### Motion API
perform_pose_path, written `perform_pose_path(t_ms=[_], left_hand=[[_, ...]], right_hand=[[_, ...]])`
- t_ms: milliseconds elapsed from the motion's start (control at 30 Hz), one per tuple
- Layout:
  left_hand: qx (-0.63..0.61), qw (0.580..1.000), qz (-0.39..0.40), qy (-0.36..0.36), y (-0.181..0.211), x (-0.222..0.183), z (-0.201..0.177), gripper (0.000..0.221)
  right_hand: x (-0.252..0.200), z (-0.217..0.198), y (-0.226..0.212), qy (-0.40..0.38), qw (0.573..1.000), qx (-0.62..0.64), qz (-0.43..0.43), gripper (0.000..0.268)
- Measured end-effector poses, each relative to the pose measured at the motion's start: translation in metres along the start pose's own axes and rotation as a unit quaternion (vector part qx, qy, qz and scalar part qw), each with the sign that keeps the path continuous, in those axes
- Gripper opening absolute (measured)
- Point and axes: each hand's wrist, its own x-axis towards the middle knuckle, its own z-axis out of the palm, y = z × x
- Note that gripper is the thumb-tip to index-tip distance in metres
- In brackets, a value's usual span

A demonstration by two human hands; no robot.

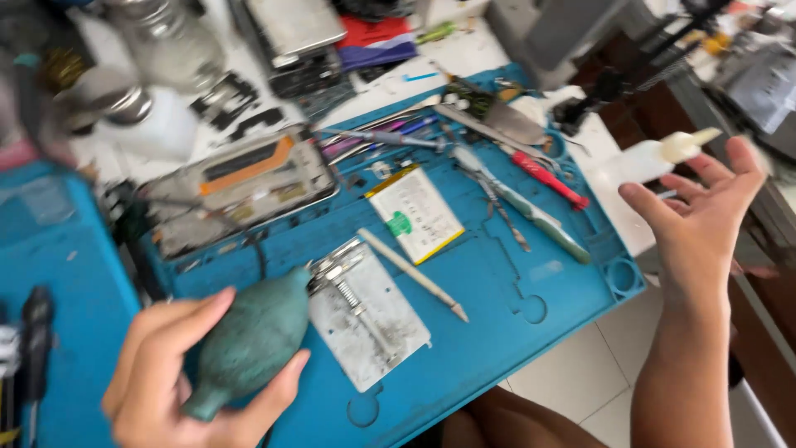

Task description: Scraping and cleaning a small electronic component on a circuit board using a precision tool and an air blower.

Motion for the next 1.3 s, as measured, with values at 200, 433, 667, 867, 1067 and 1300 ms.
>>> perform_pose_path(t_ms=[200,433,667,867,1067,1300], left_hand=[[-0.071,0.993,0.093,-0.031,-0.021,0.005,-0.005,0.065],[-0.094,0.991,0.076,-0.053,-0.028,-0.001,-0.005,0.065],[-0.115,0.986,0.119,-0.033,-0.025,0.003,-0.004,0.06],[-0.127,0.984,0.118,-0.031,-0.024,0.0,-0.004,0.061],[-0.129,0.985,0.101,-0.061,-0.026,-0.006,-0.004,0.064],[-0.128,0.98,0.135,-0.066,-0.022,-0.005,-0.004,0.062]], right_hand=[[0.011,0.024,0.027,-0.06,0.997,0.049,-0.02,0.061],[-0.002,0.021,0.035,-0.025,0.997,-0.045,0.058,0.029],[-0.01,0.023,0.029,-0.177,0.976,-0.117,0.042,0.06],[-0.051,0.043,-0.053,-0.246,0.961,-0.003,-0.129,0.069],[-0.05,0.065,-0.075,-0.308,0.91,-0.118,-0.25,0.06],[-0.043,0.076,-0.088,-0.348,0.887,-0.098,-0.288,0.051]])
